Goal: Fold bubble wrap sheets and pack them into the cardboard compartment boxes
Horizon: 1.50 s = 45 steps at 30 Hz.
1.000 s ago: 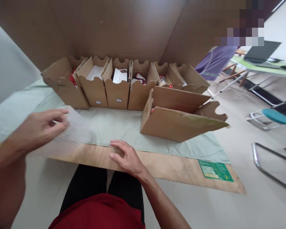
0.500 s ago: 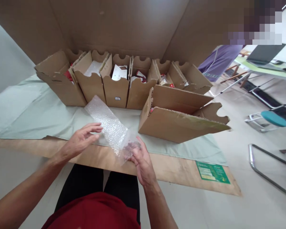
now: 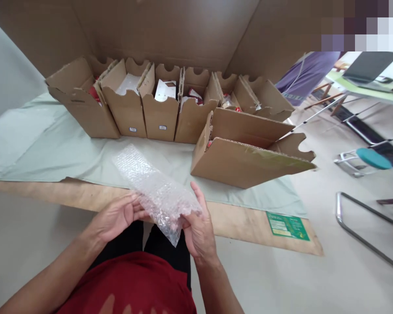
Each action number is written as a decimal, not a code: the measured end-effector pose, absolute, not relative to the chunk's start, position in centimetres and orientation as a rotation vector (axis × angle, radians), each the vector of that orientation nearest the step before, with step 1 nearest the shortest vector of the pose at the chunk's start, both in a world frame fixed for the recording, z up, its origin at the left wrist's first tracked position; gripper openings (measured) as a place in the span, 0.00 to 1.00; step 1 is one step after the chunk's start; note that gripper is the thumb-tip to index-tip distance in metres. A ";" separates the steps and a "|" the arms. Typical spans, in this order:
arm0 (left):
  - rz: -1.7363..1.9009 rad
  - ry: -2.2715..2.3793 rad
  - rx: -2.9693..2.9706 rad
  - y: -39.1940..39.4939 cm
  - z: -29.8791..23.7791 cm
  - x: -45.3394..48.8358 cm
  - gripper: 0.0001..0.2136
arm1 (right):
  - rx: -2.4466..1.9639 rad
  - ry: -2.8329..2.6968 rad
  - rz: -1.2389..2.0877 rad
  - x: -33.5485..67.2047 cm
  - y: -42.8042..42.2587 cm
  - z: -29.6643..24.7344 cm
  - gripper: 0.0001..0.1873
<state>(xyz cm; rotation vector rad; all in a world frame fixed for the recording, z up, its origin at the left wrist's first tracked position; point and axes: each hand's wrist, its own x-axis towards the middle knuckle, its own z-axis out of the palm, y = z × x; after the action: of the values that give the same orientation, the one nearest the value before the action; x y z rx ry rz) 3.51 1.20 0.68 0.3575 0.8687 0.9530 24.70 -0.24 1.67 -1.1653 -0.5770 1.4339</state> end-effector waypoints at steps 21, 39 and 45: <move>0.917 1.219 0.462 -3.2 0.6 -1.9 0.20 | -1.396 -0.826 1.285 26.6 2.8 -1.0 0.29; 0.443 2.188 1.966 10.0 2.0 -10.2 0.14 | -1.728 -1.277 0.912 28.7 -2.3 -1.9 0.53; 0.389 2.144 1.907 10.3 1.2 -10.2 0.07 | -1.724 -1.362 0.736 28.0 -1.8 -2.5 0.42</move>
<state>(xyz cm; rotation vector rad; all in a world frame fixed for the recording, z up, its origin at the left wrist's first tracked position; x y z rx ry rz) -10.16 10.26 1.20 1.9069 2.1437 0.3886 27.95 -1.78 -2.52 -1.7240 -1.3622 0.7363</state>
